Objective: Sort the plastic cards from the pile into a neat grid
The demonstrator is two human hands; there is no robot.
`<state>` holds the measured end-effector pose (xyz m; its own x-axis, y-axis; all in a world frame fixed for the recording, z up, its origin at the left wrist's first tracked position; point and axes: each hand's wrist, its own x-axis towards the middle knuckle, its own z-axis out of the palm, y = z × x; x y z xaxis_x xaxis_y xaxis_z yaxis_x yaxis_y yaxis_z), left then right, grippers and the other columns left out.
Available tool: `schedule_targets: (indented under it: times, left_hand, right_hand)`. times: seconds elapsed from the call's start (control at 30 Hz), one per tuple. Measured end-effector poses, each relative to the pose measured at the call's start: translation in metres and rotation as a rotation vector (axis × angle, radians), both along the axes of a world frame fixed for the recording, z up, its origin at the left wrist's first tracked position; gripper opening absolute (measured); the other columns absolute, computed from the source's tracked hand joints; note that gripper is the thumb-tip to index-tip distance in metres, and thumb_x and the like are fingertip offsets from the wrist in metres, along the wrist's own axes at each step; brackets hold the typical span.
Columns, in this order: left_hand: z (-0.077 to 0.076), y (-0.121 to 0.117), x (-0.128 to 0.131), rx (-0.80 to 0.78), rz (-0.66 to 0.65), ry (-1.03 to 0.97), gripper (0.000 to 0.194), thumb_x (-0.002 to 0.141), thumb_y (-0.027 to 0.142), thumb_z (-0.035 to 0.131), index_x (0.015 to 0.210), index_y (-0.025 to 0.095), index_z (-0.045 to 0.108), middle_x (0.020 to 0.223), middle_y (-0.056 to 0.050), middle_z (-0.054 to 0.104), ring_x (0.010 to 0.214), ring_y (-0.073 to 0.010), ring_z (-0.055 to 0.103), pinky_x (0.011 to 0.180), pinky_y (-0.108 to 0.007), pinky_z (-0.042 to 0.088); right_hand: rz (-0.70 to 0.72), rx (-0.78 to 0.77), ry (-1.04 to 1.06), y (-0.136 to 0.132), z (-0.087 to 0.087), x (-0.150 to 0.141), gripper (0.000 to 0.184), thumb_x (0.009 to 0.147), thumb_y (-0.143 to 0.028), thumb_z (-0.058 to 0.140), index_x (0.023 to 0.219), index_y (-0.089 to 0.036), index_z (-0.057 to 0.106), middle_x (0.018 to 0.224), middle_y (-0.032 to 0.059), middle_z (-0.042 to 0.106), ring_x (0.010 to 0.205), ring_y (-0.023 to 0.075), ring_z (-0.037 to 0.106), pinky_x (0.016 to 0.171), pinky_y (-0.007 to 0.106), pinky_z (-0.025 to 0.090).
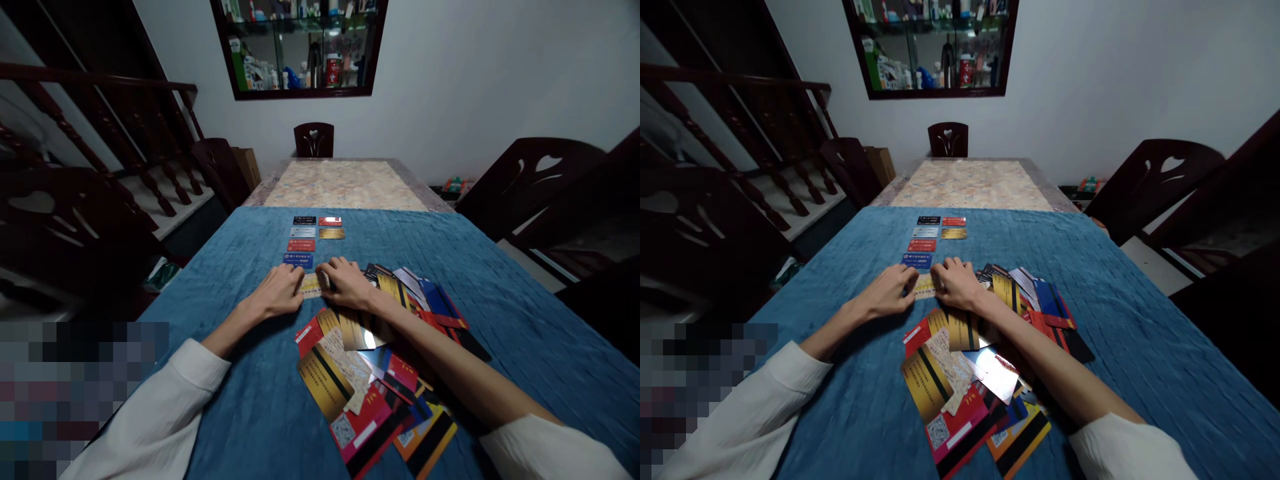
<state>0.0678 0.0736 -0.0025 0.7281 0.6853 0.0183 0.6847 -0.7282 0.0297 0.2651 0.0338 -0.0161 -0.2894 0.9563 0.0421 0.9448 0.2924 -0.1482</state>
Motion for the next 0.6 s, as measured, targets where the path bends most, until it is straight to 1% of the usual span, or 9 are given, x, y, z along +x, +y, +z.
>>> schedule_targets:
  times: [0.13, 0.23, 0.4, 0.6]
  left_hand:
    - [0.004, -0.003, -0.003, -0.027, -0.007, 0.051, 0.027, 0.080, 0.030, 0.059, 0.103, 0.017, 0.055, 0.107, -0.013, 0.061, 0.101, -0.0296, 0.057, 0.088, -0.043, 0.046]
    - [0.005, -0.003, -0.003, -0.045, -0.003, 0.071, 0.032, 0.080, 0.031, 0.059, 0.107, 0.016, 0.052, 0.110, -0.014, 0.060, 0.103, -0.0302, 0.055, 0.089, -0.044, 0.046]
    - [0.007, -0.004, -0.001, -0.041, 0.008, 0.087, 0.027, 0.082, 0.026, 0.057, 0.106, 0.016, 0.052, 0.110, -0.014, 0.060, 0.102, -0.0293, 0.055, 0.088, -0.042, 0.045]
    - [0.012, 0.000, 0.000, -0.008, 0.003, 0.069, 0.021, 0.084, 0.025, 0.055, 0.103, 0.018, 0.053, 0.108, -0.013, 0.060, 0.103, -0.0301, 0.054, 0.088, -0.044, 0.045]
  right_hand:
    - [-0.009, -0.012, 0.015, 0.001, -0.001, 0.001, 0.045, 0.086, -0.034, 0.063, 0.128, -0.020, 0.056, 0.121, 0.0144, 0.057, 0.112, 0.0309, 0.048, 0.085, 0.039, 0.038]
    - [-0.019, -0.031, 0.034, 0.001, 0.001, 0.000, 0.050, 0.084, -0.034, 0.066, 0.131, -0.019, 0.055, 0.122, 0.0143, 0.056, 0.113, 0.0305, 0.048, 0.086, 0.039, 0.038]
    - [-0.005, -0.029, 0.058, 0.000, 0.003, 0.000, 0.054, 0.080, -0.032, 0.070, 0.130, -0.019, 0.054, 0.122, 0.0137, 0.054, 0.112, 0.0296, 0.047, 0.086, 0.038, 0.038]
    - [0.022, 0.041, 0.027, 0.003, 0.003, 0.003, 0.047, 0.082, -0.030, 0.067, 0.126, -0.020, 0.056, 0.119, 0.0130, 0.054, 0.110, 0.0283, 0.046, 0.083, 0.037, 0.038]
